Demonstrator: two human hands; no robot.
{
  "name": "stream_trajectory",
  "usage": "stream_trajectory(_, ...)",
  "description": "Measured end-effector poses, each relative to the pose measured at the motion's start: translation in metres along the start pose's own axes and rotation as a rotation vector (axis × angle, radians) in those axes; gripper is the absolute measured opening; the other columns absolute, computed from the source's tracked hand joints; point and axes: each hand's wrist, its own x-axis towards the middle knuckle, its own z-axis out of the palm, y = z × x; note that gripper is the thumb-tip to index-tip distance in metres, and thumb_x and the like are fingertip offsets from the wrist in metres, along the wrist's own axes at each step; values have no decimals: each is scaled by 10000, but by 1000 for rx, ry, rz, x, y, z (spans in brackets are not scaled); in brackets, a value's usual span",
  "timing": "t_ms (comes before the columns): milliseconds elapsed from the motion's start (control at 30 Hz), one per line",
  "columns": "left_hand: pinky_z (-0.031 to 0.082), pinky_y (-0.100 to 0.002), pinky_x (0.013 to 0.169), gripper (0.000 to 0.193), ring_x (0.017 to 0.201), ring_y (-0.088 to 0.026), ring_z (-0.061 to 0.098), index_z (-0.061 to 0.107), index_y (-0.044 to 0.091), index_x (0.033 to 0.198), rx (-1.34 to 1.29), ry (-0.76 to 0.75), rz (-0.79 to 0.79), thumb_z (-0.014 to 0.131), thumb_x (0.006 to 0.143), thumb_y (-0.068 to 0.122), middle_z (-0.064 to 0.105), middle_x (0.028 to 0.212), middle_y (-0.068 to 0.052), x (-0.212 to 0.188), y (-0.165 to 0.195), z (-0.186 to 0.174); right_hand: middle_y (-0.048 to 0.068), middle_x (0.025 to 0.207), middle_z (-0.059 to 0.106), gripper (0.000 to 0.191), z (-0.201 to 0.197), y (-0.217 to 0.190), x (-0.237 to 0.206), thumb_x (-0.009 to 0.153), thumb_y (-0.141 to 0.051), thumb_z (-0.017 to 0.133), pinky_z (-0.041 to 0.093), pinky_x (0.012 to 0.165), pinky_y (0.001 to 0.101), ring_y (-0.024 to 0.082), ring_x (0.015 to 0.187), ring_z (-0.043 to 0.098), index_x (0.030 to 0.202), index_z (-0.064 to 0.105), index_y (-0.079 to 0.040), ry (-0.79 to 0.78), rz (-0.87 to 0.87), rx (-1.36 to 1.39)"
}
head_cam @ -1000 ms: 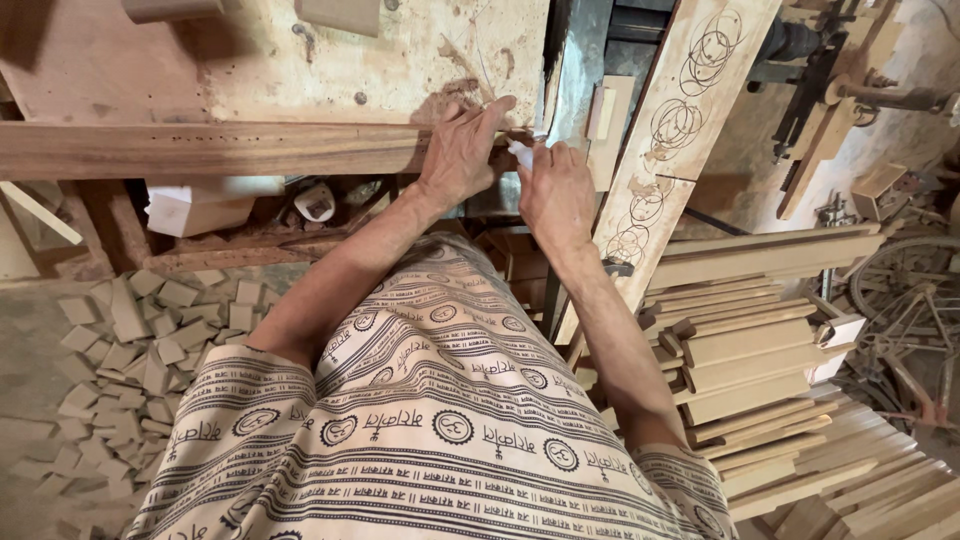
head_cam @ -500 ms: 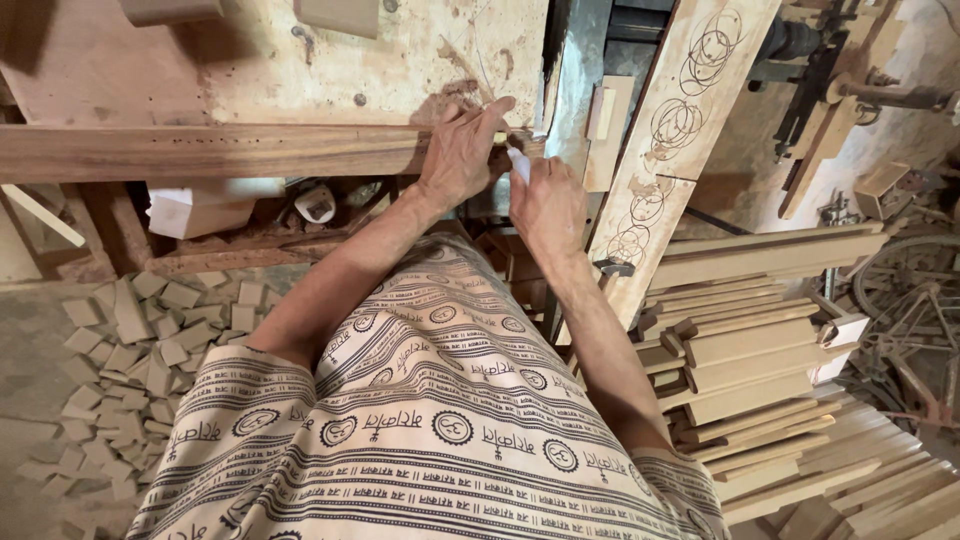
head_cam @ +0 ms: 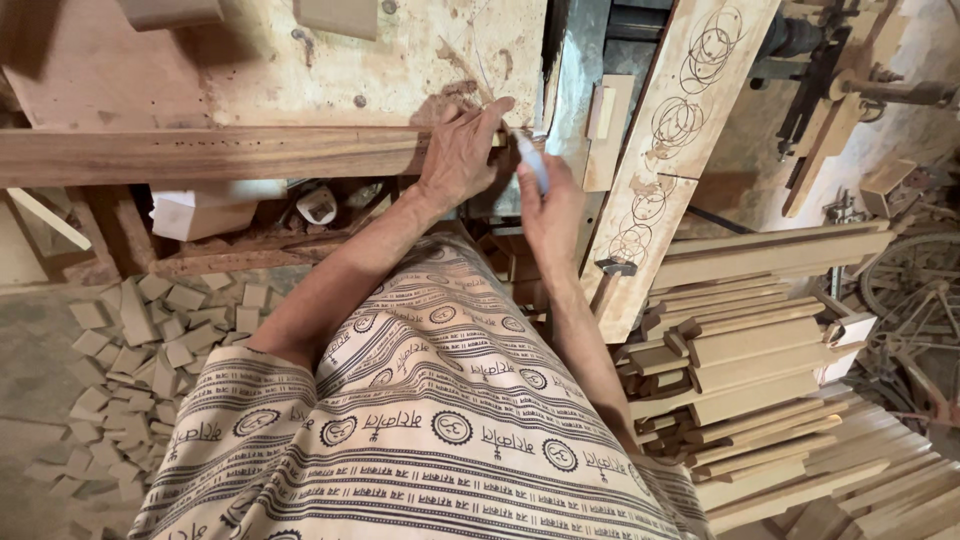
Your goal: The person handles small wooden blocks at a workbench, aligning and pressing pieces together, then picks up a white glue bottle and applies glue to the wood pieces, pressing them together and setting assembled pieces on the bench.
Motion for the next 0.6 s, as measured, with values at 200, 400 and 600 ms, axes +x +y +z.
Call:
stream_trajectory(200,425,-420,918,836,1032,-265,703,450,54,1411,-23,-19,-25,832,669,22,733,1039,-89,1,8,-10,32,1174,689,348,20,6,1,1082,-343,603,485,927,305,108,1038,591,1259,647,-46,38,-75,636)
stream_trajectory(400,416,-407,902,831,1066,-266,693,441,38,1410,-6,1,16,828,673,46,722,1101,-129,5,11,-13,72,1258,670,336,38,12,2,1094,-280,605,455,1084,329,157,1183,591,1296,615,-12,75,-109,914)
stream_trajectory(600,422,-420,914,789,1055,-270,685,440,49,1418,-11,-29,8,803,718,41,726,1077,-104,4,11,-13,70,1216,669,308,39,14,7,1106,-281,593,469,1065,337,163,1145,600,1269,611,-20,60,-126,911)
